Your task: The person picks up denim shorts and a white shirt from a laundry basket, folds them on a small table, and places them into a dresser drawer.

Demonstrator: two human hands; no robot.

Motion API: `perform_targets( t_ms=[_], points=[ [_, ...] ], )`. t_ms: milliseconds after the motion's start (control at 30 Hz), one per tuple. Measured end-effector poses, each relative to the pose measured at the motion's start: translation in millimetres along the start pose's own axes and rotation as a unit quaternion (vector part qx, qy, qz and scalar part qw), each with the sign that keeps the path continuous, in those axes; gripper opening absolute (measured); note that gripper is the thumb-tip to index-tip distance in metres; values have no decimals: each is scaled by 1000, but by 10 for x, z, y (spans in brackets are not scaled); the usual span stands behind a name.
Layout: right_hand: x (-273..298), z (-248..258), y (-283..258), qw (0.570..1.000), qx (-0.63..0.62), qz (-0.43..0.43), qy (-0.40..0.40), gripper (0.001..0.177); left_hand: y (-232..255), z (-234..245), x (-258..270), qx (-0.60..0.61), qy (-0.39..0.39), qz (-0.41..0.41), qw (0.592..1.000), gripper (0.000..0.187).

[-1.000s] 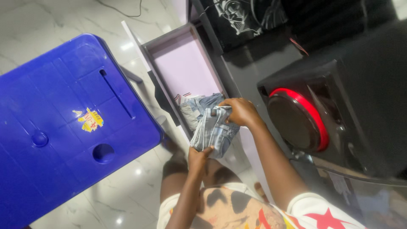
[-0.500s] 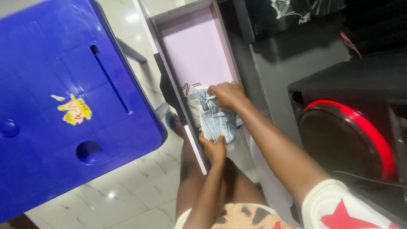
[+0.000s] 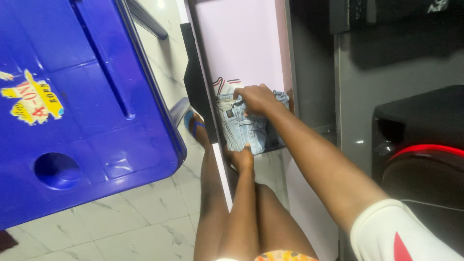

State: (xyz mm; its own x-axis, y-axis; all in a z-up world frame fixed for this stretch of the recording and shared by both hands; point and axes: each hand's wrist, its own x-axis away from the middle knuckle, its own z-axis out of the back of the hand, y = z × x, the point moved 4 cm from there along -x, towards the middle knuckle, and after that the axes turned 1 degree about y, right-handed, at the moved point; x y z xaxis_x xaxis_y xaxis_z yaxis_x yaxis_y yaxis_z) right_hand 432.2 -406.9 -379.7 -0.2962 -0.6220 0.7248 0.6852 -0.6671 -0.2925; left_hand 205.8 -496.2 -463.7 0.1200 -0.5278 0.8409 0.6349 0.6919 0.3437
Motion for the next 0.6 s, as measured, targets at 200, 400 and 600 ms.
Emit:
perform_targets(
  t_ms=[200, 400, 600],
  points=[
    [-265, -252, 180, 995, -64, 48, 52, 69, -261, -102, -295, -125, 59, -61, 989, 82],
    [-484, -491, 245, 989, -82, 107, 55, 70, -54, 89, 89, -42, 107, -47, 992, 76],
    [-345, -499, 111, 991, -82, 84, 59, 70, -108, 249, 259, 15, 58, -135, 989, 83]
  ],
)
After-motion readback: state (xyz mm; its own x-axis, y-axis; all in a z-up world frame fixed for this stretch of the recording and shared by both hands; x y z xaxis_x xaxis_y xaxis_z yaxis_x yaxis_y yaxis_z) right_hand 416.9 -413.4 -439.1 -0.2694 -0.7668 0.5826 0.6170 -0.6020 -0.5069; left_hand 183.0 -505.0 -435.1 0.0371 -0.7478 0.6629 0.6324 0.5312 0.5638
